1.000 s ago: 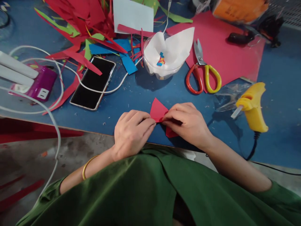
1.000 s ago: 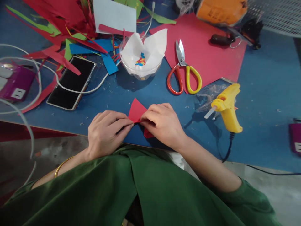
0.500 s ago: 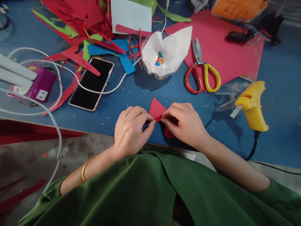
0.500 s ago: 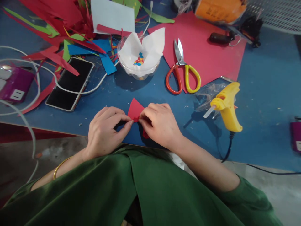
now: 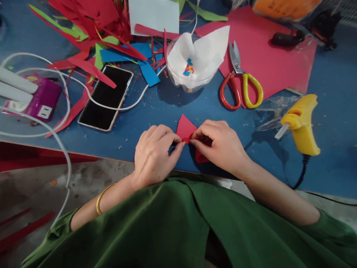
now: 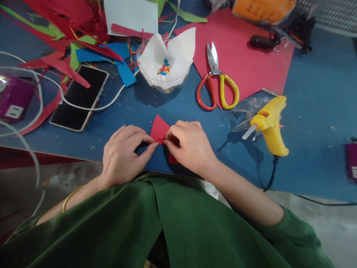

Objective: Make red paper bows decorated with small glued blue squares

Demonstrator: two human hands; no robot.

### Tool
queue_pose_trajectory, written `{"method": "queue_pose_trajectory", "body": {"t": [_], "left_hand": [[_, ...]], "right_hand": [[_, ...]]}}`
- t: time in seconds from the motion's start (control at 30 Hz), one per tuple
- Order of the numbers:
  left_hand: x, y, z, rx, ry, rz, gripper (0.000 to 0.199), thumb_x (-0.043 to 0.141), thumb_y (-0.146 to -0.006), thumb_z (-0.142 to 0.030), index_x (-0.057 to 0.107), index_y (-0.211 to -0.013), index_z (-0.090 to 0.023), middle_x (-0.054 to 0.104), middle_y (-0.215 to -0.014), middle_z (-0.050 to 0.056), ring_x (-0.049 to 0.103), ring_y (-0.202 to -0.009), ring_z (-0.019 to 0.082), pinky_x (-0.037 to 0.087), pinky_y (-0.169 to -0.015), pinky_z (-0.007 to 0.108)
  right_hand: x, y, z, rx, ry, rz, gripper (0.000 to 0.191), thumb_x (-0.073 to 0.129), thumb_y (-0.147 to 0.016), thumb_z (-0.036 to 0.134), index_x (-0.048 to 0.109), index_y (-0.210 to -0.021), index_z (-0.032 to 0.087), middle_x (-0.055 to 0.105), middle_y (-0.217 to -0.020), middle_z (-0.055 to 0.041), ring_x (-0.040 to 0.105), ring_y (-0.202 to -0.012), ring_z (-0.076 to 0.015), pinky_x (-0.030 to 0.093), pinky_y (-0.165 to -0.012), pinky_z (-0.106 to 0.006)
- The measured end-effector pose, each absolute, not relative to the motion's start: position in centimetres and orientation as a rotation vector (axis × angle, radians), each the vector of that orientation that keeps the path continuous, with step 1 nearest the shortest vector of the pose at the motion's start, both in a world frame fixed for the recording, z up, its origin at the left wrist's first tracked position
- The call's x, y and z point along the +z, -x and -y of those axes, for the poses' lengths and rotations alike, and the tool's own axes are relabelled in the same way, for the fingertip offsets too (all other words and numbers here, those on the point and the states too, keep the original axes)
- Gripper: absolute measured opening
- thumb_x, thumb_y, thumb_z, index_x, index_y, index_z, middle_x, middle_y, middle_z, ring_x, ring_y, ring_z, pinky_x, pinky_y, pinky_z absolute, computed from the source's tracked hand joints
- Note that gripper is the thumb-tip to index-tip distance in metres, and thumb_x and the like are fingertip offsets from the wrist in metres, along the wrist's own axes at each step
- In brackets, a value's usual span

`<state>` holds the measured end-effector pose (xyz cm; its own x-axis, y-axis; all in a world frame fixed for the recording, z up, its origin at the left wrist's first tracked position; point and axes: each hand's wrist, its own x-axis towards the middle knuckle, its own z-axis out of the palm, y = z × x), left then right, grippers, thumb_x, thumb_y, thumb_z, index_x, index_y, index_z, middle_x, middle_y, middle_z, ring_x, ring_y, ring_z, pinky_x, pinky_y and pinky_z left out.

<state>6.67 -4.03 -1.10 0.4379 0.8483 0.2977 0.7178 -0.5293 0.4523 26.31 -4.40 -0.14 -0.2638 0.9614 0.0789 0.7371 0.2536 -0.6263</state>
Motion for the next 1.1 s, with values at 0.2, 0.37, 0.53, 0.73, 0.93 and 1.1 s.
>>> {"method": "queue_pose_trajectory", "body": {"t": [0.2, 0.37, 0.53, 0.73, 0.93, 1.1], "left_hand": [[-1.0, -6.7, 4.1, 0.704, -2.424, -1.367, 0.011, 0.063, -0.090, -0.022, 0.067, -0.080, -0.019, 0.067, -0.085, 0.004, 0.059, -0.079, 0.020, 0.047, -0.075, 0.038], [-1.1, -6.7, 4.1, 0.703, -2.439, -1.383, 0.011, 0.063, -0.089, -0.022, 0.067, -0.079, -0.019, 0.067, -0.084, 0.004, 0.059, -0.078, 0.021, 0.047, -0.074, 0.038], [-1.0, -6.8, 4.0, 0.700, -2.449, -1.376, 0.013, 0.061, -0.090, -0.023, 0.066, -0.079, -0.020, 0.068, -0.084, 0.004, 0.060, -0.078, 0.021, 0.047, -0.074, 0.038], [-1.0, -6.8, 4.0, 0.693, -2.465, -1.391, 0.013, 0.061, -0.090, -0.023, 0.065, -0.078, -0.020, 0.068, -0.084, 0.004, 0.060, -0.080, 0.021, 0.046, -0.074, 0.038], [-1.0, -6.9, 4.0, 0.685, -2.467, -1.396, 0.014, 0.061, -0.091, -0.023, 0.065, -0.078, -0.020, 0.067, -0.083, 0.004, 0.059, -0.078, 0.021, 0.046, -0.074, 0.038], [-1.0, -6.9, 4.0, 0.683, -2.467, -1.396, 0.013, 0.061, -0.090, -0.022, 0.064, -0.078, -0.020, 0.067, -0.083, 0.004, 0.059, -0.078, 0.021, 0.046, -0.072, 0.038]], "right_hand": [[0.8, -27.8, 5.0, 0.702, 1.581, 1.749, 0.008, 0.066, -0.088, 0.019, 0.069, -0.082, 0.023, 0.070, -0.082, 0.0005, 0.064, -0.076, -0.0155, 0.047, -0.070, -0.030], [0.7, -28.7, 6.1, 0.408, 1.340, 2.153, 0.014, 0.059, -0.095, 0.028, 0.072, -0.101, 0.024, 0.076, -0.101, -0.0035, 0.068, -0.096, -0.0200, 0.049, -0.088, -0.038], [0.4, -28.6, 7.5, -0.009, 0.997, 2.590, 0.035, 0.049, -0.099, 0.045, 0.072, -0.113, 0.021, 0.074, -0.122, -0.0052, 0.062, -0.120, -0.0245, 0.042, -0.106, -0.044], [0.0, -28.3, 8.6, -0.233, 0.996, 2.695, 0.050, 0.043, -0.102, 0.048, 0.071, -0.118, 0.010, 0.071, -0.125, -0.0114, 0.061, -0.123, -0.0262, 0.043, -0.105, -0.042], [-0.1, -28.2, 8.6, -0.281, 1.002, 2.679, 0.052, 0.044, -0.102, 0.049, 0.069, -0.121, 0.008, 0.069, -0.128, -0.0126, 0.062, -0.122, -0.0260, 0.043, -0.102, -0.039], [-0.1, -28.1, 8.5, -0.276, 1.051, 2.697, 0.055, 0.041, -0.101, 0.052, 0.069, -0.121, 0.010, 0.068, -0.129, -0.0141, 0.061, -0.124, -0.0263, 0.042, -0.103, -0.040]]}}
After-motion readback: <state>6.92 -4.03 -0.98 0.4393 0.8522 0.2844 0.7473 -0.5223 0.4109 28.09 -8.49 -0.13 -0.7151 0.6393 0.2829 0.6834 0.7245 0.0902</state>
